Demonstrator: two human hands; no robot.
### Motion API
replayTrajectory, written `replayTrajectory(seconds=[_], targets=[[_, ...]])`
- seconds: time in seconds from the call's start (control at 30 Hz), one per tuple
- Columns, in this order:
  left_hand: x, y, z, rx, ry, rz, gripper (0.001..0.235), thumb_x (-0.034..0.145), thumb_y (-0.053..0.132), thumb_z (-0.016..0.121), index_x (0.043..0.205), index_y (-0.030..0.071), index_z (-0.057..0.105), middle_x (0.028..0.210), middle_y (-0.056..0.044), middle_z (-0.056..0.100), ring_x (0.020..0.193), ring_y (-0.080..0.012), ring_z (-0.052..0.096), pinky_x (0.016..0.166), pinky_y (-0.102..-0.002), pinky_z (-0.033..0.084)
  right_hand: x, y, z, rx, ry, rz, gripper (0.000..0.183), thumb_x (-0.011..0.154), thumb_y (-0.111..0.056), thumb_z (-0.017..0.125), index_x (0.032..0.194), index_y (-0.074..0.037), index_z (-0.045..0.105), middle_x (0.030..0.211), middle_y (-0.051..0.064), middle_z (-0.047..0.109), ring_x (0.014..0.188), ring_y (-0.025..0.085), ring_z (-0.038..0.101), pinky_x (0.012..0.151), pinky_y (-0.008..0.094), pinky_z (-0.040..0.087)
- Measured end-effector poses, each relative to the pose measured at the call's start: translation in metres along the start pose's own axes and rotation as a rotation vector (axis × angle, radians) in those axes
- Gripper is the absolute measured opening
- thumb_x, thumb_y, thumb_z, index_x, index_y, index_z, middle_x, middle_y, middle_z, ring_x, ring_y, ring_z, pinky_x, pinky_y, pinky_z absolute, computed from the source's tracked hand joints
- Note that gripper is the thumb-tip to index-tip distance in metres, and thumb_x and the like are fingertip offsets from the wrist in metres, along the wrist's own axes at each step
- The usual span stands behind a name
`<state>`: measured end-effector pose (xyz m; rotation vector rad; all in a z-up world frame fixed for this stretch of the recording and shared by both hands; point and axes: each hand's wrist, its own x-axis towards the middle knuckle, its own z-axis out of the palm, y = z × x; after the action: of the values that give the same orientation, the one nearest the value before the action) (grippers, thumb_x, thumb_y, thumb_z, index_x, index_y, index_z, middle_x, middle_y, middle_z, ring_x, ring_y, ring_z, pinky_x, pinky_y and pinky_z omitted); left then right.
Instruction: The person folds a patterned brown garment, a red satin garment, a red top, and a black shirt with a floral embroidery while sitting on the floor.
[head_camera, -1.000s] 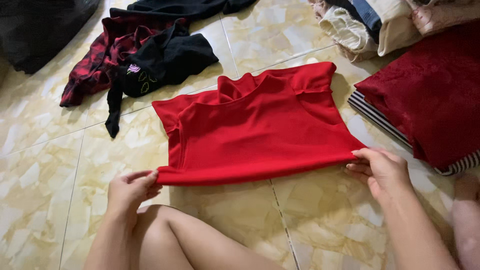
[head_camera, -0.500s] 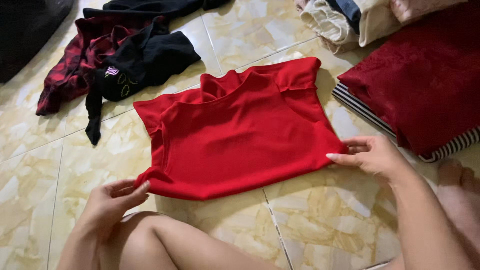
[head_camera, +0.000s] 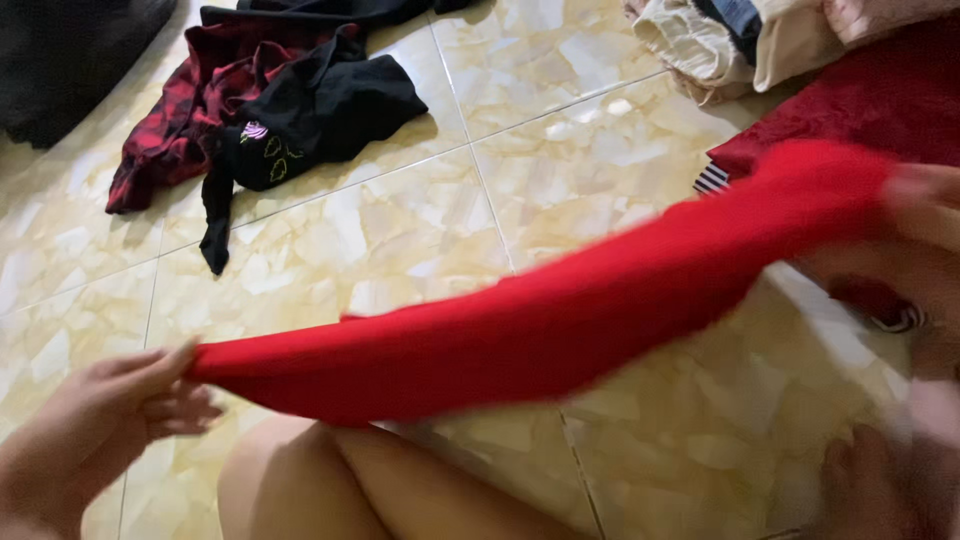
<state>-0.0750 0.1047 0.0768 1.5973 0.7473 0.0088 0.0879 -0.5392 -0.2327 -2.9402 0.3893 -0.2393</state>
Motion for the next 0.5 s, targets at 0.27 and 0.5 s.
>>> replayTrajectory(seconds=[0.27,0.5], targets=[[0.099,0.091,0.011,-0.007,0.427,0.69,0.029,0.105,0.03,0.082,0.09,0.022,0.058,0.086,0.0,0.069,0.076,-0.0108,0.076,0.072,-0.029,0.072,0.122,-0.187,-0.27,1.383,-0.012,-0.482,0.013,0.124,-0.012,0.064,0.111,-0.014,0.061,0.097,0.006,0.068,0.082,0.014,0.072,0.075,0.025,0.066],[0.116,0.112,0.004,-0.468,0.224,0.326,0.061,0.069,0.055,0.083,0.117,0.026,0.059,0.109,0.008,0.066,0.112,-0.0021,0.065,0.09,-0.036,0.07,0.181,-0.113,-0.209,1.333,-0.019,-0.59,0.007,0.124,-0.016,0.056,0.123,-0.022,0.052,0.12,-0.005,0.056,0.12,0.012,0.061,0.117,0.029,0.059]])
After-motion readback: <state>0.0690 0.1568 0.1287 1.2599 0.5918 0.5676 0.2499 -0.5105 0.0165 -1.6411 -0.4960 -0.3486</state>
